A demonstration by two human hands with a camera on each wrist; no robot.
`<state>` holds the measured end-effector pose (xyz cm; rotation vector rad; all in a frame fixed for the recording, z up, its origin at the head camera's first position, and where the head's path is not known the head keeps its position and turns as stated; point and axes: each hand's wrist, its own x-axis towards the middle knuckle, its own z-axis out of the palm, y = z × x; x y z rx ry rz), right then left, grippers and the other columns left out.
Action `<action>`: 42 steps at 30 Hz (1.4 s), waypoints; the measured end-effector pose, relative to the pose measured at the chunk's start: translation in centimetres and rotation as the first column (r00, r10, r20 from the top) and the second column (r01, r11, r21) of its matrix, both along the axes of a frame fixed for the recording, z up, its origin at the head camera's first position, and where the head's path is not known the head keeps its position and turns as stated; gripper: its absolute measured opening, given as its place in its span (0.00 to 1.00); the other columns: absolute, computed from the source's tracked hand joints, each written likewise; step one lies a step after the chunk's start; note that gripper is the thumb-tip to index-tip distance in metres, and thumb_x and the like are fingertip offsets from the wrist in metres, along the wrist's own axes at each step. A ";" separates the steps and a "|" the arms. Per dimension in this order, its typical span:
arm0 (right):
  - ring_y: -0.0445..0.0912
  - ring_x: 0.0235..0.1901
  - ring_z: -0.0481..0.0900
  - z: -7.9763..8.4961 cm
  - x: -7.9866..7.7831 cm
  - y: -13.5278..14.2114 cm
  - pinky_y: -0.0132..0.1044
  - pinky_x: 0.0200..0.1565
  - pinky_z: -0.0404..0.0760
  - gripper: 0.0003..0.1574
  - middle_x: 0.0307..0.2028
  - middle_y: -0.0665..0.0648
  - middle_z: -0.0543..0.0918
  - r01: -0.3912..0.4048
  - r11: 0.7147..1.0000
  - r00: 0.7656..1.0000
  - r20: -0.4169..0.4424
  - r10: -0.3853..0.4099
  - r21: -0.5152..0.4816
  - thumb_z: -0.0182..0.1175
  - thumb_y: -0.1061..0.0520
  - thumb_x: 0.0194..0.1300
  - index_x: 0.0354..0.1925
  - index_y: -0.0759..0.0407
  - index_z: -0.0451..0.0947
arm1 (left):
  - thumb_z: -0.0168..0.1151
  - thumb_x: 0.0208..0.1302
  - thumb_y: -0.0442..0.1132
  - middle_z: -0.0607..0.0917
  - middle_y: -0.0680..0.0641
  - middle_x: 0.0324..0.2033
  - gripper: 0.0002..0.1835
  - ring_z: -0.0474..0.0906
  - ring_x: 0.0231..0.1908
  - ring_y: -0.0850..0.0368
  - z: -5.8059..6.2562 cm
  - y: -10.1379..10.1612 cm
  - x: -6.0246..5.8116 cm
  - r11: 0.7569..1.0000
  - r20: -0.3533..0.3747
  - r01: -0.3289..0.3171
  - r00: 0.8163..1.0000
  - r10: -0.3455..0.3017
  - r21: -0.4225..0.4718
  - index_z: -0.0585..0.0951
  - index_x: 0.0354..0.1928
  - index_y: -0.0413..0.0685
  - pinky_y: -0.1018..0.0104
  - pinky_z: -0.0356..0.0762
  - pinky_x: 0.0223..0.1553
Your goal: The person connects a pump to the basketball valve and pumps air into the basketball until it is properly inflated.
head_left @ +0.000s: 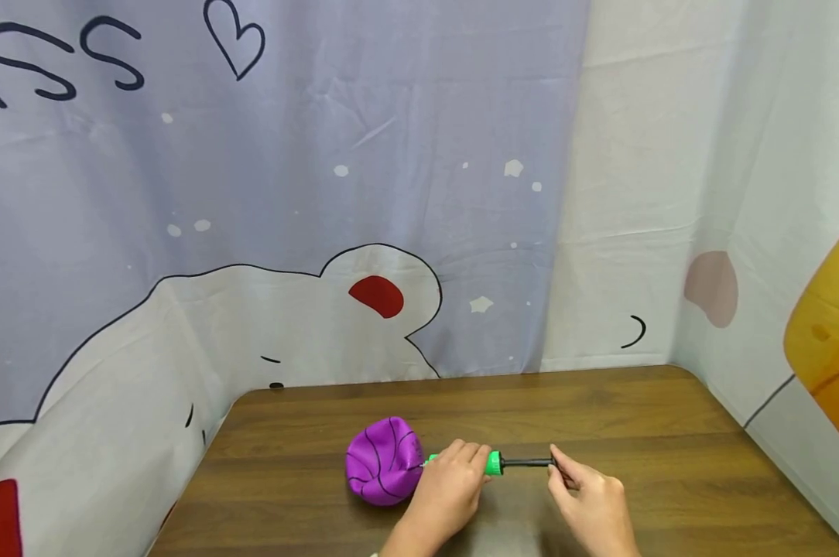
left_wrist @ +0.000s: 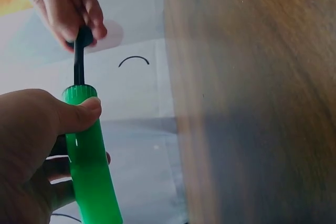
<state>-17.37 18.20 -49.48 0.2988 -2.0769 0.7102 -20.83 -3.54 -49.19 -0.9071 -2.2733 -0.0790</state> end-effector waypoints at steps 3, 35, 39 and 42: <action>0.32 0.19 0.83 -0.4 -0.2 -1.5 0.23 0.20 0.79 0.22 0.24 0.54 0.89 -0.035 0.999 0.999 -0.019 0.035 0.015 0.74 0.72 0.40 0.39 0.65 0.90 | 0.77 0.52 0.48 0.86 0.55 0.38 0.22 0.80 0.37 0.61 -0.1 0.2 0.2 1.000 -0.019 0.001 1.000 -0.001 -0.009 0.84 0.48 0.47 0.73 0.82 0.41; 0.29 0.21 0.82 0.6 0.5 2.0 0.25 0.20 0.78 0.21 0.25 0.54 0.89 0.017 1.000 1.000 -0.002 -0.017 0.002 0.71 0.71 0.43 0.41 0.63 0.90 | 0.77 0.53 0.46 0.87 0.55 0.41 0.23 0.81 0.40 0.62 -0.2 -0.7 0.2 0.998 0.006 0.040 0.999 -0.041 0.047 0.83 0.50 0.48 0.72 0.84 0.40; 0.35 0.17 0.82 0.1 -0.1 0.1 0.25 0.19 0.78 0.20 0.23 0.55 0.89 -0.031 0.996 0.994 -0.100 0.039 0.082 0.70 0.70 0.40 0.38 0.66 0.90 | 0.77 0.52 0.46 0.86 0.55 0.40 0.23 0.81 0.41 0.62 -0.3 -0.5 0.4 0.998 0.006 0.029 1.000 -0.029 0.048 0.83 0.49 0.47 0.73 0.84 0.39; 0.35 0.17 0.81 -0.1 -0.3 -1.5 0.22 0.19 0.77 0.20 0.22 0.55 0.88 -0.062 0.994 0.991 -0.109 0.072 0.093 0.71 0.71 0.38 0.37 0.67 0.89 | 0.77 0.52 0.46 0.87 0.55 0.40 0.23 0.81 0.41 0.62 -0.3 -0.2 0.5 0.999 0.019 0.027 0.999 -0.028 0.045 0.83 0.49 0.47 0.74 0.83 0.40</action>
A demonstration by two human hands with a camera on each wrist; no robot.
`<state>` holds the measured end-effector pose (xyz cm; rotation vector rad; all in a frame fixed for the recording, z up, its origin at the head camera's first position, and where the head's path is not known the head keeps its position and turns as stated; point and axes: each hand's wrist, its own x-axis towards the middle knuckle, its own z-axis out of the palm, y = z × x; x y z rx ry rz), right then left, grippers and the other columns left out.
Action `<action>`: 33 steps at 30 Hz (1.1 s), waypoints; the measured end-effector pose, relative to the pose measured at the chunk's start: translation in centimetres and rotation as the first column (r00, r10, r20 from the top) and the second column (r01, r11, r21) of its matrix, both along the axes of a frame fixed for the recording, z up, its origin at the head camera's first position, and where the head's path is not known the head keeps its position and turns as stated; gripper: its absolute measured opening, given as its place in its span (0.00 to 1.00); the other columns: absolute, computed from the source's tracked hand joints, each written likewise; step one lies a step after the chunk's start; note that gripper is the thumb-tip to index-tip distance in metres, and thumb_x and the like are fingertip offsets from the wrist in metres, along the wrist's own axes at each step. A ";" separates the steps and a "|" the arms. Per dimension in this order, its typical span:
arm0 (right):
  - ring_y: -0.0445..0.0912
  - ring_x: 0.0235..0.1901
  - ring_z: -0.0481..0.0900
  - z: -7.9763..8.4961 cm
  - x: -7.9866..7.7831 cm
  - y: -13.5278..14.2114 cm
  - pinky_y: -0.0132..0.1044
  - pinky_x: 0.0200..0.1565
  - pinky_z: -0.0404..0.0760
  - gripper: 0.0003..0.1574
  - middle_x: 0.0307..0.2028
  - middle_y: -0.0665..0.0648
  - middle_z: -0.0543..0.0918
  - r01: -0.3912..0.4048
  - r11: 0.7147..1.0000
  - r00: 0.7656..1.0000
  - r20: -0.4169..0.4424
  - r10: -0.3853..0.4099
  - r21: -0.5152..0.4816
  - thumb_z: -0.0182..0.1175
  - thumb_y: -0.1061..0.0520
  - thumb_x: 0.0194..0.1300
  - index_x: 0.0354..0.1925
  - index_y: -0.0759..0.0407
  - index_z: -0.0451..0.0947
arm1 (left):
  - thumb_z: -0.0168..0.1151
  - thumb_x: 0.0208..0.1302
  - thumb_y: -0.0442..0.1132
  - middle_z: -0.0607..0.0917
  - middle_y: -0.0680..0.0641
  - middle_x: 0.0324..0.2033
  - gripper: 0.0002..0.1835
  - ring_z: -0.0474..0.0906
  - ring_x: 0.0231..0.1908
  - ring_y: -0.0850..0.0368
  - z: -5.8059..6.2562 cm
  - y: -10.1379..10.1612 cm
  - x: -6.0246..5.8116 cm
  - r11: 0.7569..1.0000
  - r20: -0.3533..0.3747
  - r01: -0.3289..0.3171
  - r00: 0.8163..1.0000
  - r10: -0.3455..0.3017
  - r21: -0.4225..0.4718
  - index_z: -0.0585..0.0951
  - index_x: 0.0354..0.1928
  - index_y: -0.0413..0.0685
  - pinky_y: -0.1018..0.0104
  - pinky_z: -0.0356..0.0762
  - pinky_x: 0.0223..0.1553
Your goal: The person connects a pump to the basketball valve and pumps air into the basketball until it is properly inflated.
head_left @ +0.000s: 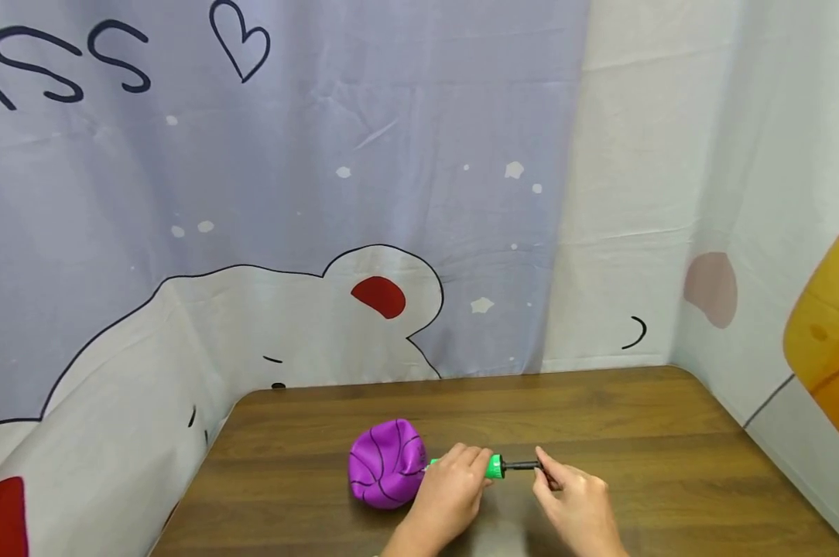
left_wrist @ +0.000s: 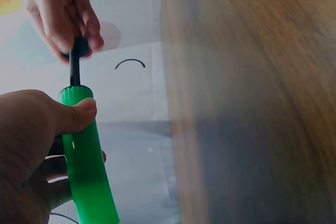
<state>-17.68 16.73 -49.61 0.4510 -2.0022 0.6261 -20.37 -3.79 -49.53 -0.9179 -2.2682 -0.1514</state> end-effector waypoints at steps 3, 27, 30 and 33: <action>0.34 0.17 0.81 -0.2 0.0 -1.3 0.19 0.20 0.76 0.21 0.22 0.55 0.88 -0.023 1.000 0.999 0.026 0.023 -0.012 0.72 0.73 0.37 0.38 0.68 0.89 | 0.77 0.53 0.46 0.87 0.54 0.40 0.22 0.81 0.40 0.62 0.1 0.2 0.0 1.000 0.012 0.006 1.000 -0.006 -0.005 0.84 0.49 0.46 0.74 0.83 0.40; 0.27 0.22 0.80 1.2 1.1 4.5 0.26 0.18 0.74 0.21 0.24 0.51 0.89 0.181 0.977 0.967 0.199 -0.156 -0.112 0.70 0.69 0.44 0.41 0.59 0.90 | 0.76 0.53 0.45 0.83 0.55 0.39 0.24 0.80 0.40 0.61 0.1 0.0 -0.1 1.000 0.015 -0.007 1.000 0.006 0.015 0.82 0.52 0.47 0.72 0.83 0.38; 0.31 0.20 0.82 1.0 0.9 3.8 0.27 0.18 0.76 0.21 0.24 0.52 0.89 0.153 0.983 0.980 0.142 -0.138 -0.101 0.70 0.69 0.43 0.40 0.60 0.90 | 0.77 0.52 0.45 0.83 0.55 0.38 0.23 0.79 0.39 0.61 0.2 0.2 -0.1 1.000 0.000 -0.017 1.000 0.017 0.003 0.82 0.49 0.48 0.71 0.83 0.38; 0.36 0.18 0.83 0.7 0.4 2.6 0.30 0.19 0.79 0.21 0.23 0.53 0.89 0.104 0.993 0.994 0.042 -0.101 -0.057 0.69 0.69 0.41 0.39 0.63 0.90 | 0.77 0.51 0.45 0.83 0.54 0.37 0.22 0.79 0.38 0.61 0.3 0.3 -0.2 1.000 -0.024 -0.025 0.999 0.024 -0.011 0.82 0.47 0.47 0.71 0.82 0.39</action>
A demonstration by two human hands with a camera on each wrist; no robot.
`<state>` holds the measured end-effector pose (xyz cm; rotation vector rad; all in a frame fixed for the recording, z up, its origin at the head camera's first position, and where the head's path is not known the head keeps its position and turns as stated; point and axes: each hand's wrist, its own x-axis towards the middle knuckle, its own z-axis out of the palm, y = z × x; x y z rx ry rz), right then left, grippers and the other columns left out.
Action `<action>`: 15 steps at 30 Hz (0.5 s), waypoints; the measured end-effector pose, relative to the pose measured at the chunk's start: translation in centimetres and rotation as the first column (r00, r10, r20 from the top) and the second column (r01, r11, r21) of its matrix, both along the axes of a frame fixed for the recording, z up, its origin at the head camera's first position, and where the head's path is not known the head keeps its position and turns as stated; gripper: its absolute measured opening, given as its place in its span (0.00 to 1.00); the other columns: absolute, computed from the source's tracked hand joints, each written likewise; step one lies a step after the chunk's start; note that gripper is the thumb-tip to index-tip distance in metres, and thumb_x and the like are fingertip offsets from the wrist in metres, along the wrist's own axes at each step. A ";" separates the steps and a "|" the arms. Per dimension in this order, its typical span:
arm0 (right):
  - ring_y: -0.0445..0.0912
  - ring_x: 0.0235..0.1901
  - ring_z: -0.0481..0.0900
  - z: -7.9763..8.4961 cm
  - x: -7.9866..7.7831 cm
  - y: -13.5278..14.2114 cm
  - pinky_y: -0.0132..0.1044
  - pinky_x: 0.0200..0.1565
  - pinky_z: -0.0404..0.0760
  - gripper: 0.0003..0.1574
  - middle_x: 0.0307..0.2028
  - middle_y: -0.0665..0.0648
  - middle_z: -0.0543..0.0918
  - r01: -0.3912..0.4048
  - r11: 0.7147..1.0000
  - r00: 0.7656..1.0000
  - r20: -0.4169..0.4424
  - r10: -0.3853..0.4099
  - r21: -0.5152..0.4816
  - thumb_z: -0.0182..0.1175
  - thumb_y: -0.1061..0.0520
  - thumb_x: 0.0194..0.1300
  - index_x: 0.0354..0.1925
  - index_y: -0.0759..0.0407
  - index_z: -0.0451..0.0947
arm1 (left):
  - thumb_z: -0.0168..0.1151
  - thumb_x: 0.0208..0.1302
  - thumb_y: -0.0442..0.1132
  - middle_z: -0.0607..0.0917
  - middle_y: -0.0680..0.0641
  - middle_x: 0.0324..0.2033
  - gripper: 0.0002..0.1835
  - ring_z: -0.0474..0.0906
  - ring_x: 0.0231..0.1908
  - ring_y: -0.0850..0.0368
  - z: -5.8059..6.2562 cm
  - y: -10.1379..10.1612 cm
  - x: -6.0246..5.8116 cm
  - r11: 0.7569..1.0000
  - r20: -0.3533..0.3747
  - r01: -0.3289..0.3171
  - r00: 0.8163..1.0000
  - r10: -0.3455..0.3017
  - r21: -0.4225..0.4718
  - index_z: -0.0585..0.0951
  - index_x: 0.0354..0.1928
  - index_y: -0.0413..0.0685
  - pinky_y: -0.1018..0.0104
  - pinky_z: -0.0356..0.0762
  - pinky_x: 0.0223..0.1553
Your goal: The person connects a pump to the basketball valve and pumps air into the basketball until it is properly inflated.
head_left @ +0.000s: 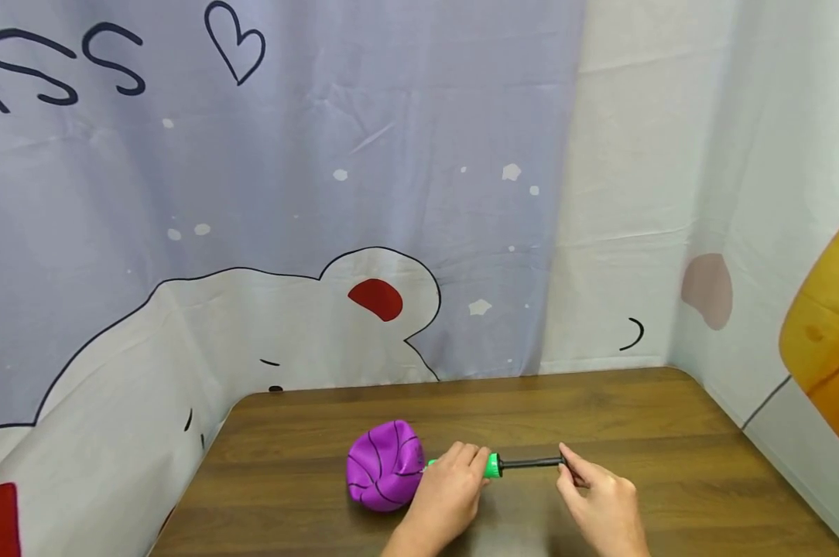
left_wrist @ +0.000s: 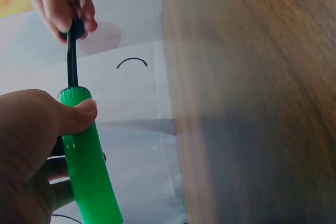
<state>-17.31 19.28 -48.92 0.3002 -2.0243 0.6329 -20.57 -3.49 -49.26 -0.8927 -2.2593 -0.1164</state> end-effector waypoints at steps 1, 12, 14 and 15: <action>0.36 0.18 0.83 -0.2 -0.2 -0.5 0.30 0.19 0.79 0.21 0.22 0.53 0.88 -0.014 1.000 1.000 -0.025 0.015 0.019 0.69 0.69 0.40 0.38 0.64 0.90 | 0.77 0.51 0.45 0.83 0.54 0.37 0.22 0.78 0.38 0.60 0.0 0.0 0.0 1.000 -0.009 -0.003 1.000 0.003 -0.004 0.82 0.46 0.46 0.71 0.82 0.40; 0.31 0.17 0.79 -1.4 -0.6 -5.2 0.20 0.19 0.75 0.21 0.20 0.51 0.87 -0.089 0.995 0.996 0.030 0.088 0.055 0.73 0.70 0.37 0.37 0.66 0.90 | 0.77 0.51 0.43 0.84 0.53 0.37 0.21 0.79 0.38 0.60 -0.2 -0.2 0.1 0.998 -0.017 0.002 1.000 -0.003 -0.070 0.84 0.47 0.45 0.71 0.82 0.40; 0.30 0.17 0.80 -1.2 -0.7 -5.0 0.20 0.20 0.76 0.21 0.20 0.50 0.87 -0.091 0.995 0.995 0.032 0.090 0.031 0.73 0.70 0.37 0.37 0.64 0.90 | 0.77 0.52 0.45 0.84 0.54 0.37 0.22 0.79 0.38 0.61 -0.1 -0.4 0.2 0.998 -0.016 0.005 1.000 -0.006 -0.059 0.83 0.48 0.47 0.71 0.82 0.39; 0.30 0.17 0.80 -1.1 -0.7 -4.7 0.21 0.20 0.76 0.21 0.21 0.49 0.87 -0.087 0.996 0.996 0.028 0.086 0.024 0.72 0.70 0.37 0.37 0.63 0.90 | 0.77 0.52 0.46 0.84 0.55 0.38 0.22 0.79 0.39 0.61 0.0 -0.4 0.2 0.998 -0.018 0.008 1.000 -0.009 -0.057 0.83 0.48 0.47 0.71 0.82 0.39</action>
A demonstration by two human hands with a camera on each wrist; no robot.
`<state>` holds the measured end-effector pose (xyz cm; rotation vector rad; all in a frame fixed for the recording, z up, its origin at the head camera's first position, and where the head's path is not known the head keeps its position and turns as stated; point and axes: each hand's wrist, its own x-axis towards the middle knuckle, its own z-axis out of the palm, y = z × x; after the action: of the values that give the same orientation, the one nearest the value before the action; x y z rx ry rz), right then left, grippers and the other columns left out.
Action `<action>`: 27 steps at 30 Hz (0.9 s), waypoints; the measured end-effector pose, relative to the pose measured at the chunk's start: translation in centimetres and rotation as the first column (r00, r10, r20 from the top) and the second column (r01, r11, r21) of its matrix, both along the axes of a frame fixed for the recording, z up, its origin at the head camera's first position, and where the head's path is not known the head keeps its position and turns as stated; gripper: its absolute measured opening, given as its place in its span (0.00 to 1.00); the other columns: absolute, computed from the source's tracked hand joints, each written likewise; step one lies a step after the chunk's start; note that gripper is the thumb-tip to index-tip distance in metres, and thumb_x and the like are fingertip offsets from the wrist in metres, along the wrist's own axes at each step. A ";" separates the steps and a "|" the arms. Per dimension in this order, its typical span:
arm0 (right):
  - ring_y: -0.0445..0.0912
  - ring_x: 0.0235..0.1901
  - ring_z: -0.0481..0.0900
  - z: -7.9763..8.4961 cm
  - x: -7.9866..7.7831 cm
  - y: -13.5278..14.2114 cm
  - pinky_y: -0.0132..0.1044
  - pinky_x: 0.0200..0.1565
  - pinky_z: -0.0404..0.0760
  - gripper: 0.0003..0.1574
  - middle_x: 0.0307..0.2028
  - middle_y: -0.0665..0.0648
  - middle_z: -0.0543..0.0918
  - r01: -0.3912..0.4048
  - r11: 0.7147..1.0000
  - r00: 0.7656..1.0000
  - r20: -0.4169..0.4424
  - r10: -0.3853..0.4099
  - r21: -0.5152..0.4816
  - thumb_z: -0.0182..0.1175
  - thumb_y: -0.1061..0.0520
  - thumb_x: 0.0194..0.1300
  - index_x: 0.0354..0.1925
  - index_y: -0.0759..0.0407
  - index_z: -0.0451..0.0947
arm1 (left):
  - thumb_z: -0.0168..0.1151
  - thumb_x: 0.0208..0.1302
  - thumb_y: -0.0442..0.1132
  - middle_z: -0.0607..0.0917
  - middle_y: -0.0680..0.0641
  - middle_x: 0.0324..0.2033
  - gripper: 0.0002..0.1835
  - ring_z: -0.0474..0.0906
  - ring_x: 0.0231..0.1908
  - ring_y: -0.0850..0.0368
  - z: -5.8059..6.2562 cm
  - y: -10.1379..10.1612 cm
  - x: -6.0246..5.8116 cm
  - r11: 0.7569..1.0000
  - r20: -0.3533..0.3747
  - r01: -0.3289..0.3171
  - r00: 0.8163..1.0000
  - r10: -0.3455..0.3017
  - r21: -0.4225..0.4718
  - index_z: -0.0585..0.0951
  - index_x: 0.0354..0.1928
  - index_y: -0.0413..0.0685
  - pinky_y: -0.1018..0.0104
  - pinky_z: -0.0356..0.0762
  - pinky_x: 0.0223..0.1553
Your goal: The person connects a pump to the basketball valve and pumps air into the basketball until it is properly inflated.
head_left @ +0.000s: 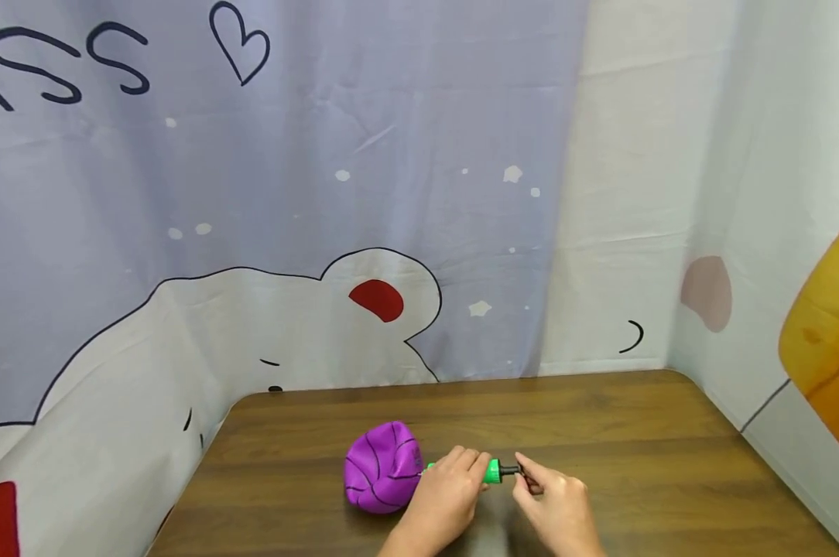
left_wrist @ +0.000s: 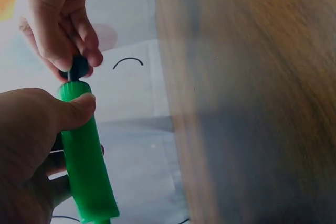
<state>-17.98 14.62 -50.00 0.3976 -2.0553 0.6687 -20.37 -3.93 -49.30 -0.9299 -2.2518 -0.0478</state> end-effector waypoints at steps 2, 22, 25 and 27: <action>0.31 0.17 0.81 0.3 0.1 0.9 0.24 0.20 0.78 0.21 0.21 0.49 0.87 0.023 1.000 1.000 -0.005 -0.023 -0.005 0.71 0.70 0.37 0.37 0.62 0.90 | 0.76 0.53 0.47 0.84 0.55 0.39 0.23 0.79 0.40 0.62 0.0 0.0 0.0 1.000 0.003 0.006 1.000 -0.006 0.000 0.83 0.50 0.49 0.72 0.83 0.39; 0.33 0.18 0.82 0.6 1.0 4.8 0.30 0.17 0.74 0.19 0.23 0.51 0.89 0.148 0.987 0.983 0.123 -0.139 -0.069 0.68 0.69 0.43 0.39 0.60 0.90 | 0.76 0.48 0.39 0.84 0.53 0.38 0.22 0.78 0.38 0.59 -0.1 0.0 -0.1 0.998 -0.031 -0.045 0.999 0.044 -0.037 0.83 0.48 0.46 0.69 0.82 0.42; 0.33 0.18 0.82 0.5 0.8 3.1 0.31 0.18 0.77 0.19 0.22 0.51 0.89 0.124 0.990 0.989 0.090 -0.117 -0.072 0.69 0.70 0.41 0.37 0.62 0.90 | 0.76 0.46 0.36 0.84 0.53 0.38 0.22 0.78 0.38 0.58 -0.1 0.2 0.0 0.998 -0.041 -0.048 0.998 0.046 -0.047 0.83 0.47 0.45 0.69 0.83 0.43; 0.33 0.19 0.82 0.4 0.8 1.9 0.28 0.19 0.78 0.19 0.23 0.51 0.89 0.097 0.992 0.991 0.103 -0.088 -0.084 0.70 0.70 0.41 0.37 0.63 0.90 | 0.76 0.44 0.35 0.84 0.53 0.37 0.23 0.78 0.37 0.59 0.0 0.3 0.0 0.998 -0.055 -0.046 0.998 0.044 -0.045 0.83 0.46 0.45 0.70 0.83 0.42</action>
<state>-17.17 16.50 -49.58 0.2200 -2.1141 0.7333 -20.36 -3.64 -49.32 -0.8939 -2.2316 0.0494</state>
